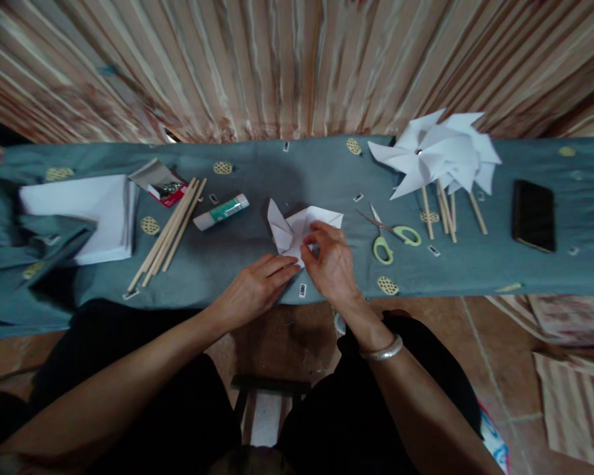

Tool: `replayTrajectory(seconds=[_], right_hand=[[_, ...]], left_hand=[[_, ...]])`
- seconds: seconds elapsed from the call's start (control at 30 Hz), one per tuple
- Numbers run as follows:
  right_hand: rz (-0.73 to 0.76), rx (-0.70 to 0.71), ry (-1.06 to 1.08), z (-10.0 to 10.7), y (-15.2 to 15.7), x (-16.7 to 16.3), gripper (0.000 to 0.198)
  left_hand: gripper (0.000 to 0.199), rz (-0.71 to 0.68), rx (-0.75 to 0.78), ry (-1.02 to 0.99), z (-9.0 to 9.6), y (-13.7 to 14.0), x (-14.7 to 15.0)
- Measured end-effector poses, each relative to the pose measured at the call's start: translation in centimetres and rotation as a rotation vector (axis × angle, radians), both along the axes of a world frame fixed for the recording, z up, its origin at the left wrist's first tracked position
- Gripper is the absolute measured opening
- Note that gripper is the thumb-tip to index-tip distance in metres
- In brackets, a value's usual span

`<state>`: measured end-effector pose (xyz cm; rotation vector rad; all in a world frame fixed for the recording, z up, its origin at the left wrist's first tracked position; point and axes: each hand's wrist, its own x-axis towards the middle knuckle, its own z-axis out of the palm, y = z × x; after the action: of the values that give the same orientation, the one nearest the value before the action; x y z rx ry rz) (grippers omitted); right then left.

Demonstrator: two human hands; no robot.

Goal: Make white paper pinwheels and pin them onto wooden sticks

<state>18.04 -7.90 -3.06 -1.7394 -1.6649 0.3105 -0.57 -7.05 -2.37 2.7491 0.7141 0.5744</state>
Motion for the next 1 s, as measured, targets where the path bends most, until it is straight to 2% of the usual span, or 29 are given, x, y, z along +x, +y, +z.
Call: replayTrajectory(seconds=[0.5,0.8,1.0], right_hand=[[0.023,0.031,-0.052,-0.19,-0.07,0.08,0.011],[0.113,0.116,-0.171,-0.37,-0.41,0.05,0.023],[0.134,0.103,-0.234,-0.52,-0.66,0.0,0.028]], left_hand=[[0.027,-0.008,-0.012,0.016,0.11,0.04,-0.01],[0.027,-0.006,-0.006,0.032,0.18,-0.01,0.0],[0.026,-0.005,0.003,0.047,0.16,-0.04,0.03]])
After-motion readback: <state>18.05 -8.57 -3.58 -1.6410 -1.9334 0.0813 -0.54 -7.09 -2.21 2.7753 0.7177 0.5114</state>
